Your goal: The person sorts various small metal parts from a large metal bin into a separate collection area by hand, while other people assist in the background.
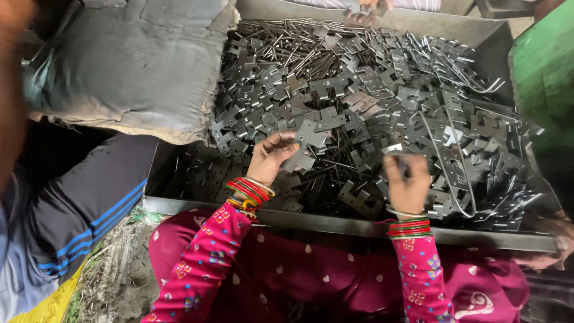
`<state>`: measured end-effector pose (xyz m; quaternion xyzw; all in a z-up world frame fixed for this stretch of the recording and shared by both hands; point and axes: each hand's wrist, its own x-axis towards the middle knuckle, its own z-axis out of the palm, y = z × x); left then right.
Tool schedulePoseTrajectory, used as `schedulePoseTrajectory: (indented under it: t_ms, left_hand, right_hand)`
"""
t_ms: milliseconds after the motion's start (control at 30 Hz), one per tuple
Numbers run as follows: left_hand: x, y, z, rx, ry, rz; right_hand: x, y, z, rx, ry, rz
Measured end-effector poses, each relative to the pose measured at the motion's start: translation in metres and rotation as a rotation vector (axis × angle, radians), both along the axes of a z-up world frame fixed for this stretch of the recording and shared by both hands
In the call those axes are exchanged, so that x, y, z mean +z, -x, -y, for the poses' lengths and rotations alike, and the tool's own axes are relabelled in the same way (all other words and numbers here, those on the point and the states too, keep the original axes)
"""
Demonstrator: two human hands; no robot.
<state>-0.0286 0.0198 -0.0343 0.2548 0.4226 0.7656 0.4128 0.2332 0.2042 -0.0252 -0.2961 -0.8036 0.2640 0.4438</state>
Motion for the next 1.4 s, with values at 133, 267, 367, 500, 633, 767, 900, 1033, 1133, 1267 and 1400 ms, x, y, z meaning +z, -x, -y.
schedulePoseTrajectory:
  t_ms: [133,267,367,500,633,767,900,1033,1133,1267,1400]
  left_hand:
    - [-0.014,-0.003,-0.001,-0.022,0.069,0.059]
    - [-0.014,-0.001,0.001,-0.014,0.127,0.07]
    - [-0.014,0.002,0.0,0.035,0.126,0.075]
    - [-0.014,0.005,-0.005,0.095,0.107,0.116]
    - [-0.01,-0.009,-0.005,0.052,0.071,0.088]
    - [0.001,-0.036,-0.007,-0.012,0.092,-0.116]
    - [0.016,-0.084,0.007,0.071,0.204,-0.75]
    - [0.028,-0.1,0.02,0.26,0.223,-1.191]
    - [0.038,-0.063,0.017,0.381,0.34,-1.006]
    - [0.059,0.039,0.027,0.728,0.553,-1.329]
    - [0.065,0.157,0.043,1.006,1.086,-1.755]
  right_hand:
    - [-0.007,0.031,0.018,0.062,-0.393,0.435]
    - [-0.008,0.065,0.036,0.007,-0.469,0.84]
    - [-0.011,0.067,0.038,-0.008,-0.46,0.708]
    - [-0.019,0.039,0.025,0.031,0.072,0.052]
    - [-0.006,0.014,0.022,0.149,1.18,-0.612]
    - [0.014,0.015,0.046,0.213,1.469,-0.483]
    - [0.007,0.034,0.075,0.327,0.695,0.046]
    - [0.004,0.055,0.093,0.507,1.514,-0.601]
    - [0.019,0.034,0.084,0.191,1.258,-0.181]
    - [0.009,-0.013,0.028,-0.206,-0.16,0.428]
    - [-0.022,-0.071,-0.025,-0.475,-0.258,0.762]
